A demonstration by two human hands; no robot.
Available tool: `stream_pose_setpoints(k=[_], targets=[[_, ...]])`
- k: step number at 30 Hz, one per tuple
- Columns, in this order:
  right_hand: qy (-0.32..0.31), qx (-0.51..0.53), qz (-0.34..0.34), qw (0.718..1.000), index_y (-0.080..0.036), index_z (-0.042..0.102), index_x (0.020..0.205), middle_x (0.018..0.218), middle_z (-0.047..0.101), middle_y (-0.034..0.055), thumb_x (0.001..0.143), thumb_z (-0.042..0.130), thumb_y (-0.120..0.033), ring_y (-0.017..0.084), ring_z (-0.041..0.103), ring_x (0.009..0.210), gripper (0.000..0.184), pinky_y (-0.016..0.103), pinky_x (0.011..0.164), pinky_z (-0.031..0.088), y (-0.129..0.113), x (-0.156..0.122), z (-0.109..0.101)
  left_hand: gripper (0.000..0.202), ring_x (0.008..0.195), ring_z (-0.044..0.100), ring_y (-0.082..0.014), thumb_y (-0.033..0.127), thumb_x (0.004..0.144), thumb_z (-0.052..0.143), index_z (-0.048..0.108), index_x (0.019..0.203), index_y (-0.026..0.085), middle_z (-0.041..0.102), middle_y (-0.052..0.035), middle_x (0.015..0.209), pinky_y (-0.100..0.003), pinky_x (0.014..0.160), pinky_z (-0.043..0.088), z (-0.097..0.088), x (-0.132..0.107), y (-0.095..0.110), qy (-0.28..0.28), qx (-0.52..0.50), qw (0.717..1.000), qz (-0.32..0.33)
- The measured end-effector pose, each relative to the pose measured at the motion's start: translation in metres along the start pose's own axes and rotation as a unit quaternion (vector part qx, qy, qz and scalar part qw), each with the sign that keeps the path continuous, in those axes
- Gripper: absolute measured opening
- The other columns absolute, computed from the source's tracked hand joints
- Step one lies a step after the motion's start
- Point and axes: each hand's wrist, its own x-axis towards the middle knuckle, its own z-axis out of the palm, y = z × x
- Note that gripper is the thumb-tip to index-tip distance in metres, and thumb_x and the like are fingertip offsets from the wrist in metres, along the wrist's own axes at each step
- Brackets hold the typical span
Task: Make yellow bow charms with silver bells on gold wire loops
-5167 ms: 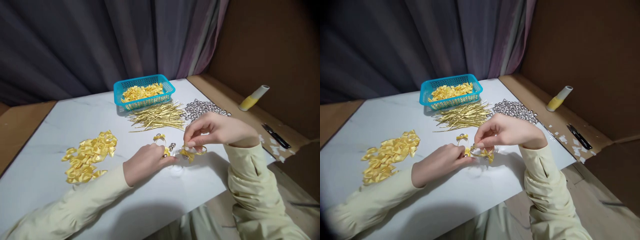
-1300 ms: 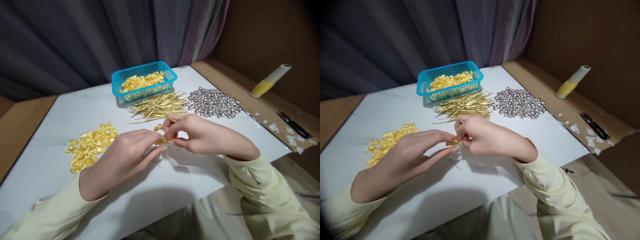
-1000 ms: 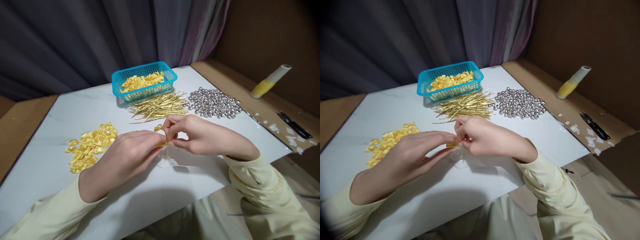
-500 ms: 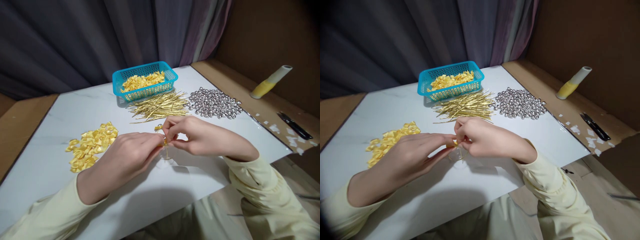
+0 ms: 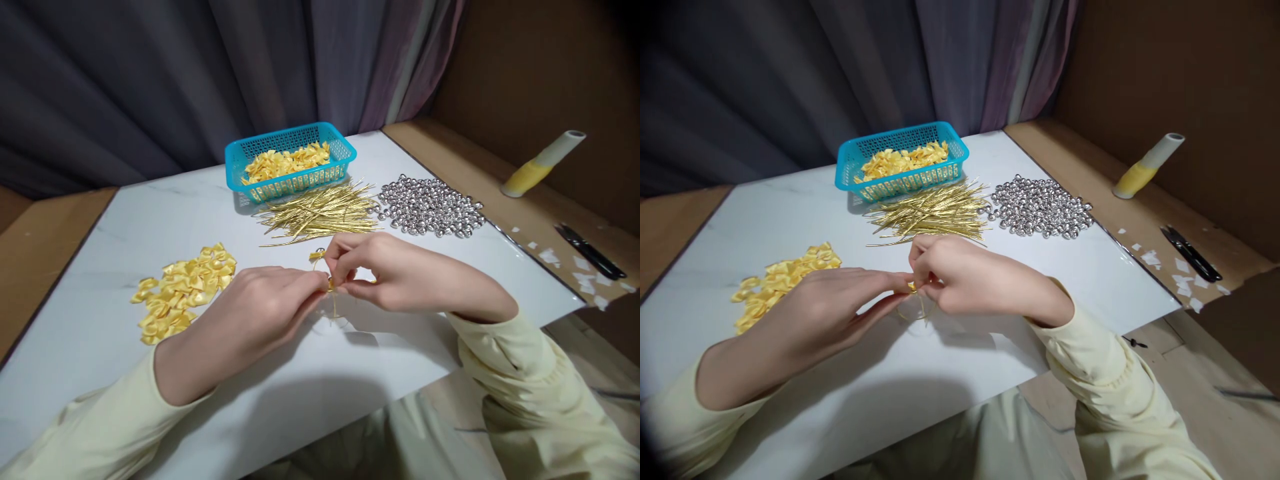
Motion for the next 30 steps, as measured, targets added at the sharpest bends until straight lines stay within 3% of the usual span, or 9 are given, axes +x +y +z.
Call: stream_pose_setpoints(k=[9,16,20,30], targets=[[-0.006,-0.002,-0.004,1.000,-0.013,0.063,0.075,0.088,0.057,0.0057,0.078,0.052,0.006,0.015,0.053,0.078,0.022,0.026,0.070,0.042,-0.0015,0.0000,0.0011,0.013,0.067,0.068,-0.0167,0.016,0.095,0.046,0.059,0.097,0.018,0.072,-0.0028,0.082,-0.027,0.059,0.046,-0.0008,0.0011,-0.0024,-0.008,-0.045,0.998,0.034],[-0.006,-0.001,0.000,1.000,-0.013,0.063,0.076,0.088,0.057,0.0058,0.078,0.052,0.006,0.016,0.054,0.079,0.022,0.027,0.071,0.042,-0.0007,0.0003,0.0011,0.014,0.062,0.067,-0.0140,0.021,0.095,0.048,0.062,0.092,0.019,0.072,-0.0001,0.077,-0.023,0.057,0.044,-0.0048,0.0042,0.0001,-0.012,-0.083,0.996,0.011],[-0.008,-0.002,-0.002,1.000,-0.014,0.063,0.077,0.088,0.057,0.0053,0.079,0.052,0.004,0.016,0.054,0.079,0.021,0.027,0.071,0.042,-0.0002,0.0001,0.0011,0.011,0.053,0.063,-0.0083,0.022,0.093,0.054,0.066,0.092,0.022,0.072,0.0048,0.073,-0.018,0.053,0.042,-0.0066,0.0051,-0.0010,-0.019,-0.134,0.990,-0.038],[0.010,-0.011,-0.005,1.000,-0.011,0.066,0.081,0.092,0.059,0.0067,0.081,0.052,0.002,0.015,0.054,0.080,0.019,0.027,0.072,0.042,0.0006,-0.0020,0.0038,0.009,0.052,0.059,-0.0053,0.016,0.089,0.057,0.065,0.090,0.020,0.069,0.0059,0.070,-0.016,0.052,0.040,-0.0072,0.0070,0.0030,-0.001,-0.180,0.982,-0.064]])
